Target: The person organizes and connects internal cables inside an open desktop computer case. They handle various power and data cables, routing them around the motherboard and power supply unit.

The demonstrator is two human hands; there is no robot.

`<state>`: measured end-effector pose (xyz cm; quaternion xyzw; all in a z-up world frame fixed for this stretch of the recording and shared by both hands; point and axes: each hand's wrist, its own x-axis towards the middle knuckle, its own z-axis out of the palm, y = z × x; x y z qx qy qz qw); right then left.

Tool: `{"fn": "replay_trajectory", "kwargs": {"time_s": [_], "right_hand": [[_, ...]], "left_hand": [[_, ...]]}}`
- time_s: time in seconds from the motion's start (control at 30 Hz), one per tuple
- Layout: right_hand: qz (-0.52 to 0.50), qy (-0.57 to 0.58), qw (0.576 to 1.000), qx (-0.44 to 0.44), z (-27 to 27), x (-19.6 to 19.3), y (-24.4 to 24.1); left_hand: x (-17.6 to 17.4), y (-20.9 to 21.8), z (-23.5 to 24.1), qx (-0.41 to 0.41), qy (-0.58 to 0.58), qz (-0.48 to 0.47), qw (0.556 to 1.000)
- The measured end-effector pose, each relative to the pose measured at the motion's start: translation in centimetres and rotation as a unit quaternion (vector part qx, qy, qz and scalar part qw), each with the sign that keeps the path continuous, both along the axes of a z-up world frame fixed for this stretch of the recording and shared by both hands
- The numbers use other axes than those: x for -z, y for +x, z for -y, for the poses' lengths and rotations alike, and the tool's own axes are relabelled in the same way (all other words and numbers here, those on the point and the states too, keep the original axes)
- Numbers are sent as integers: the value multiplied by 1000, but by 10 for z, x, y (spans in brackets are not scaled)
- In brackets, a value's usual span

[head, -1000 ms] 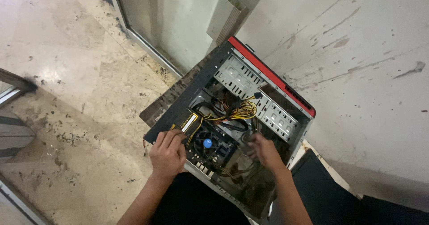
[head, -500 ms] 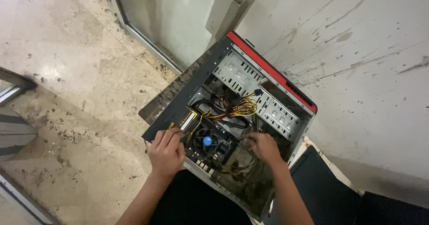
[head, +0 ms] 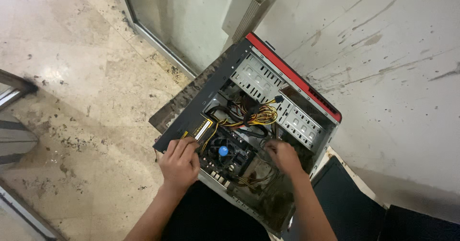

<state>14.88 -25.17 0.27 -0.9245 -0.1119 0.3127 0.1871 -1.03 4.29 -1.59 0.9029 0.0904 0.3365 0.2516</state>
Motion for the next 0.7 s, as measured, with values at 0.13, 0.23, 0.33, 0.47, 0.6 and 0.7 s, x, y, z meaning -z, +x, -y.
{"fn": "replay_trajectory", "kwargs": {"time_s": [0.13,0.23,0.33,0.47,0.6,0.7], "right_hand": [[28,-67,997,-38,-21,-23,-5],[33,-118,989,-89,-16,-4,0],[86,-215,964,-130,-10,34,-9],[61,-158,978,-120,5,52,-4],[76,-164,976,-126,6,63,-1],[83,-181,972,-124,-1,61,-4]], "left_hand": [[6,-1,-1,4,3,20,1000],[3,0,1,1,6,13,1000],[-8,0,-1,9,-5,3,1000],[-4,1,-2,7,7,22,1000],[-5,0,-2,7,-2,20,1000],[-6,-1,-1,-2,3,-5,1000]]}}
